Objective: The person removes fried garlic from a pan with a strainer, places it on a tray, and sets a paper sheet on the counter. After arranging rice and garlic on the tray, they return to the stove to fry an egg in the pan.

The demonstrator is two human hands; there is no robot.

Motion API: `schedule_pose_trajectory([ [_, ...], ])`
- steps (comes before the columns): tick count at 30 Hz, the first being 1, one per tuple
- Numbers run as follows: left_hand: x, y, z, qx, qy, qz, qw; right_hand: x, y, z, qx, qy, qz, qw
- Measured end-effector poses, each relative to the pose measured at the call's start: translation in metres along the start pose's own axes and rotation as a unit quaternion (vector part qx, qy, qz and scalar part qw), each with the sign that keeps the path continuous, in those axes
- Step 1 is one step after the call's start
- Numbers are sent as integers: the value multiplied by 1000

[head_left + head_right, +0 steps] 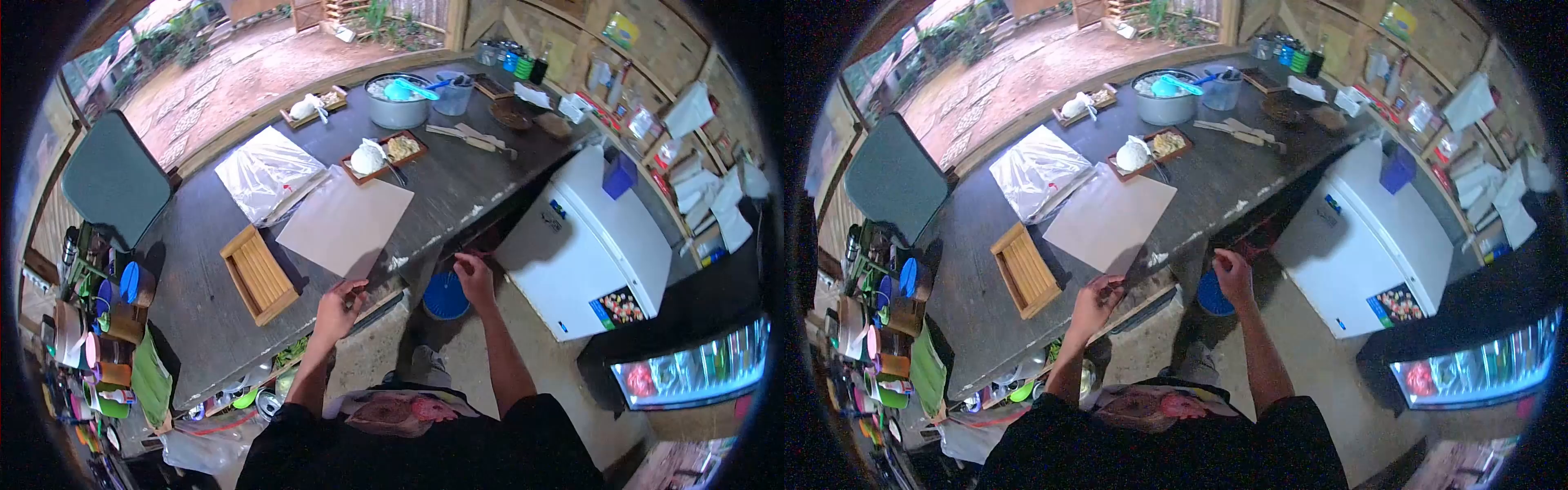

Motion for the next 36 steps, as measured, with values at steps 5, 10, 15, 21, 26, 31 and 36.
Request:
schedule_pose_trajectory([
  [5, 6, 5, 67, -13, 70, 118, 991, -35, 9, 103, 83, -46, 23, 995],
  [10, 8, -2, 153, -13, 137, 198, 970, -59, 18, 196, 89, -79, 0, 993],
  [15, -1, -34, 212, 30, 173, 275, 945, -85, 33, 264, 170, -32, -38, 984],
  [21, -7, -57, 241, 118, 167, 310, 929, -110, 49, 299, 132, -89, -65, 985],
  [26, -6, -71, 252, 134, 173, 291, 931, -124, 49, 304, 117, -132, -39, 984],
  [31, -1, -75, 253, 121, 179, 278, 936, -131, 43, 300, 114, -125, -13, 986],
  [36, 3, -70, 256, 125, 158, 314, 928, -123, 40, 310, 181, -36, -41, 982],
])
Point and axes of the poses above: each hand's wrist, its own z-axis towards the middle knuckle, its own x-axis out of the back of the hand, y = z × x, the point moved 10 cm from there along z, towards the middle knuckle, and after that the axes turned 4 degrees about x, right-handed, at the moved point
